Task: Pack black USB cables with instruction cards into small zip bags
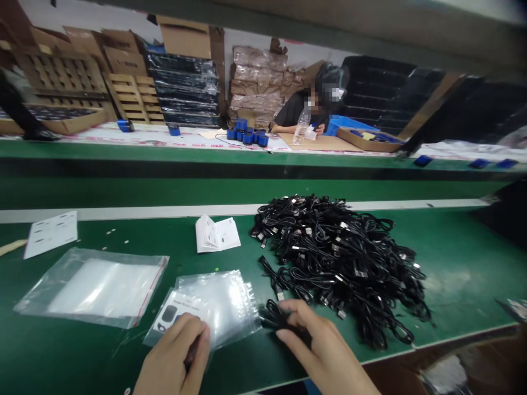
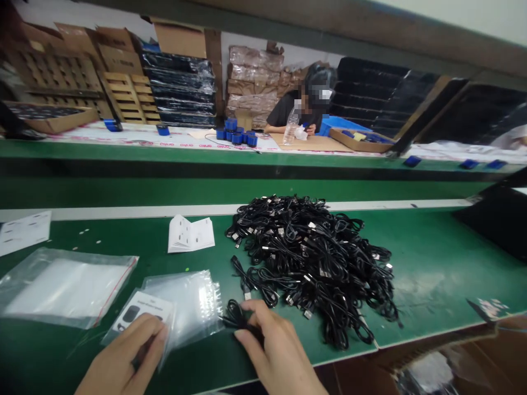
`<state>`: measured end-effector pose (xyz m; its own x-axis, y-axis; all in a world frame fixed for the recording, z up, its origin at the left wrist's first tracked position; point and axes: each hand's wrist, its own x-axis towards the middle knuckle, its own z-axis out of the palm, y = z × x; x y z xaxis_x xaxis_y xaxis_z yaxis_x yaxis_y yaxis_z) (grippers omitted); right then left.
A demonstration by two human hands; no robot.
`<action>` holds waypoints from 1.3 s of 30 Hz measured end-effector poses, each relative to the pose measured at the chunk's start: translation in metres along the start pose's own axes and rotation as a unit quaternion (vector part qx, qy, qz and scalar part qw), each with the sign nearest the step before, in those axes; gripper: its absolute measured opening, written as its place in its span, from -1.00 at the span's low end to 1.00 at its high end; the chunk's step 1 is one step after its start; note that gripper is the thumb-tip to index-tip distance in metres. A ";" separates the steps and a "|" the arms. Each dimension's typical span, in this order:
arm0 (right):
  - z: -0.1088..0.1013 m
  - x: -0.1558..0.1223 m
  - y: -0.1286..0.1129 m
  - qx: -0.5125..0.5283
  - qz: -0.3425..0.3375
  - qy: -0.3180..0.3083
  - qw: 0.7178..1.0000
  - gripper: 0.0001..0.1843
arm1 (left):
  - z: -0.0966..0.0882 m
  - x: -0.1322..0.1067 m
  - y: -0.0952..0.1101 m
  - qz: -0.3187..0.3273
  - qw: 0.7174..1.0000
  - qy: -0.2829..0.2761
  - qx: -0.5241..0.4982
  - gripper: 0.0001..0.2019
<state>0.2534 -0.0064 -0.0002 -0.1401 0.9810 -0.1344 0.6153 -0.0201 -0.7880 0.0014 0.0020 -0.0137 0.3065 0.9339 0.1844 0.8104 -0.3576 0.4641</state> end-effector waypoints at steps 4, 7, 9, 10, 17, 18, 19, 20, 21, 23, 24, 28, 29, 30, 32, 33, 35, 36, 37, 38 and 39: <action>0.027 0.019 -0.020 0.269 0.042 -0.002 0.962 -0.86 | -0.004 0.000 0.004 -0.024 1.000 -0.007 0.018 -0.71; 0.043 0.028 -0.029 0.351 0.052 0.002 0.935 -0.76 | -0.005 -0.001 0.006 -0.034 0.999 -0.007 0.011 -0.73; 0.053 0.029 -0.032 0.434 0.057 -0.038 0.898 -0.65 | -0.004 -0.002 0.006 -0.036 0.999 -0.006 0.000 -0.75; 0.057 0.029 -0.033 0.478 0.055 -0.066 0.874 -0.59 | -0.003 -0.002 0.006 -0.036 0.999 -0.003 -0.004 -0.77; 0.074 0.026 -0.042 0.601 0.083 -0.218 0.764 -0.52 | 0.002 -0.004 0.006 -0.058 0.998 0.024 -0.021 -0.82; 0.073 0.026 -0.042 0.583 0.062 -0.195 0.786 -0.54 | 0.002 -0.003 0.007 -0.061 0.998 0.019 -0.024 -0.83; 0.071 0.026 -0.042 0.554 0.038 -0.159 0.817 -0.57 | 0.001 -0.003 0.007 -0.066 0.997 0.014 -0.023 -0.82; 0.069 0.025 -0.041 0.520 0.020 -0.120 0.846 -0.59 | 0.000 -0.002 0.007 -0.072 0.997 0.010 -0.020 -0.82; 0.067 0.025 -0.041 0.488 0.014 -0.092 0.868 -0.63 | -0.001 -0.001 0.007 -0.074 0.997 0.005 -0.015 -0.81; 0.063 0.024 -0.040 0.447 0.035 -0.086 0.890 -0.69 | -0.002 0.000 0.007 -0.063 0.998 0.002 -0.004 -0.80; 0.062 0.024 -0.039 0.439 0.048 -0.101 0.892 -0.71 | -0.002 0.000 0.006 -0.053 0.999 0.005 0.000 -0.80; 0.065 0.025 -0.042 0.421 0.045 -0.105 0.900 -0.73 | -0.001 0.000 0.004 -0.041 0.999 0.013 0.016 -0.77; 0.066 0.025 -0.043 0.424 0.045 -0.102 0.899 -0.74 | -0.001 0.000 0.003 -0.043 0.999 0.011 0.017 -0.77; 0.067 0.025 -0.044 0.431 0.049 -0.103 0.895 -0.73 | 0.000 -0.001 0.003 -0.044 0.999 0.007 0.017 -0.78; 0.068 0.026 -0.046 0.449 0.064 -0.115 0.884 -0.72 | 0.001 -0.001 0.002 -0.045 0.999 0.004 0.017 -0.79; 0.068 0.027 -0.046 0.457 0.071 -0.118 0.878 -0.71 | 0.001 -0.001 0.002 -0.045 0.999 0.005 0.019 -0.79; 0.066 0.026 -0.046 0.474 0.077 -0.115 0.869 -0.67 | 0.001 -0.001 0.002 -0.046 0.999 0.009 0.021 -0.78; 0.066 0.026 -0.046 0.482 0.077 -0.110 0.866 -0.64 | 0.001 -0.002 0.002 -0.046 0.999 0.013 0.020 -0.78; 0.066 0.025 -0.046 0.491 0.075 -0.103 0.862 -0.61 | 0.001 -0.002 0.002 -0.044 0.999 0.017 0.019 -0.78; 0.066 0.024 -0.045 0.502 0.073 -0.098 0.856 -0.58 | 0.001 -0.002 0.002 -0.042 0.999 0.018 0.017 -0.78; 0.067 0.023 -0.045 0.511 0.074 -0.093 0.852 -0.56 | 0.000 -0.003 0.002 -0.041 0.999 0.017 0.015 -0.79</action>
<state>0.1705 0.0046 -0.0078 -0.2982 0.9076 -0.2955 -0.3454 -0.3912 -0.8530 0.0020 -0.0009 -0.0136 0.2211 0.9593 0.1759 0.8473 -0.2782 0.4524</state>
